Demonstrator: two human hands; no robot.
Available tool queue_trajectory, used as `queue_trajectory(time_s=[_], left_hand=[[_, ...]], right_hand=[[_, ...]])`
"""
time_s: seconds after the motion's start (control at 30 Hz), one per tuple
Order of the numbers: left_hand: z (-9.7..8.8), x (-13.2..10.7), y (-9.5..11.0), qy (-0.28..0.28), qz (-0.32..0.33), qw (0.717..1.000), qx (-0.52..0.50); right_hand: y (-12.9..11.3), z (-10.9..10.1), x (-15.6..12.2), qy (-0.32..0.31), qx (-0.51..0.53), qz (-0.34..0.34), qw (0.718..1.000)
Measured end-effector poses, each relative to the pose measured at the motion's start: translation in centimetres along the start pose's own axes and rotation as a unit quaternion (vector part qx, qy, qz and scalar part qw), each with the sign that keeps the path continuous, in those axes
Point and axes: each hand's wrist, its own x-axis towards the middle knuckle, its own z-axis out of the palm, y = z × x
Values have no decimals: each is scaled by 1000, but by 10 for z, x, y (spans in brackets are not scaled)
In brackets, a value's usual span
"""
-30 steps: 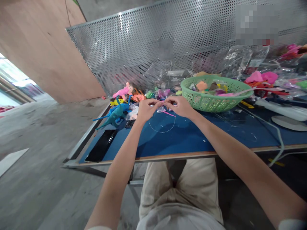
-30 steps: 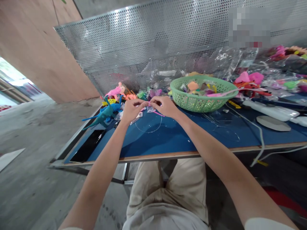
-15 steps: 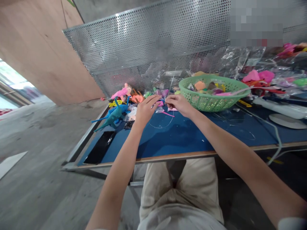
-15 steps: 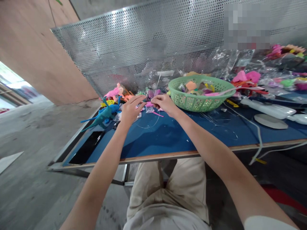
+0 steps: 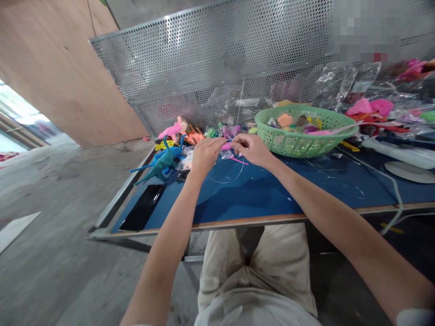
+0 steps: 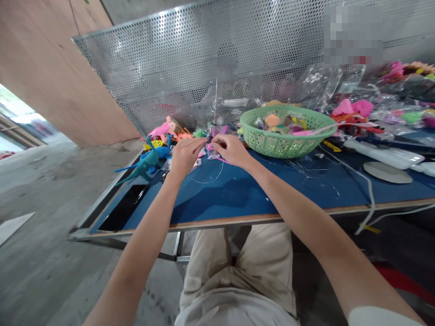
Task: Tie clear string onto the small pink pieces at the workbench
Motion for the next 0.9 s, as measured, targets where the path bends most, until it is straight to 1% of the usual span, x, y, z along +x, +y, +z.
queue_trajectory(time_s=[0.1, 0.17, 0.23, 0.3, 0.37, 0.43, 0.5, 0.57, 0.63, 0.7, 0.8, 0.87, 0.9], left_hand=[[-2, 2, 2, -21, -23, 1000, -1], [-4, 4, 7, -30, -59, 997, -35], [-5, 6, 12, -44, -101, 989, -97], [-6, 7, 15, -59, -122, 981, -137], [-7, 7, 17, -64, -112, 985, -112], [-6, 6, 16, -71, -79, 993, -43], [-5, 5, 14, -81, -42, 996, 17], [-4, 4, 12, -83, -14, 995, 45], [-4, 3, 9, -72, 9, 996, 49], [-4, 3, 7, -55, 29, 997, 41], [-6, 3, 7, -38, 32, 999, 5], [-8, 5, 10, -35, 3, 999, -35], [-9, 6, 11, -34, -24, 997, -59]], right_hand=[[-1, -3, -2, 6, -91, -45, 995], [0, -6, -2, 7, -130, -75, 989], [0, -9, -2, 11, -152, -96, 984], [2, -12, -1, 17, -148, -95, 984], [4, -13, 1, 16, -122, -70, 990], [6, -13, 2, 10, -80, -34, 996], [8, -12, 4, 0, -24, 2, 1000], [10, -12, 5, -13, 34, 34, 999], [13, -12, 6, -25, 77, 55, 995], [16, -14, 7, -36, 92, 59, 993], [18, -16, 7, -39, 69, 34, 996], [16, -15, 6, -33, 36, 5, 999], [13, -15, 5, -26, 17, -11, 999]])
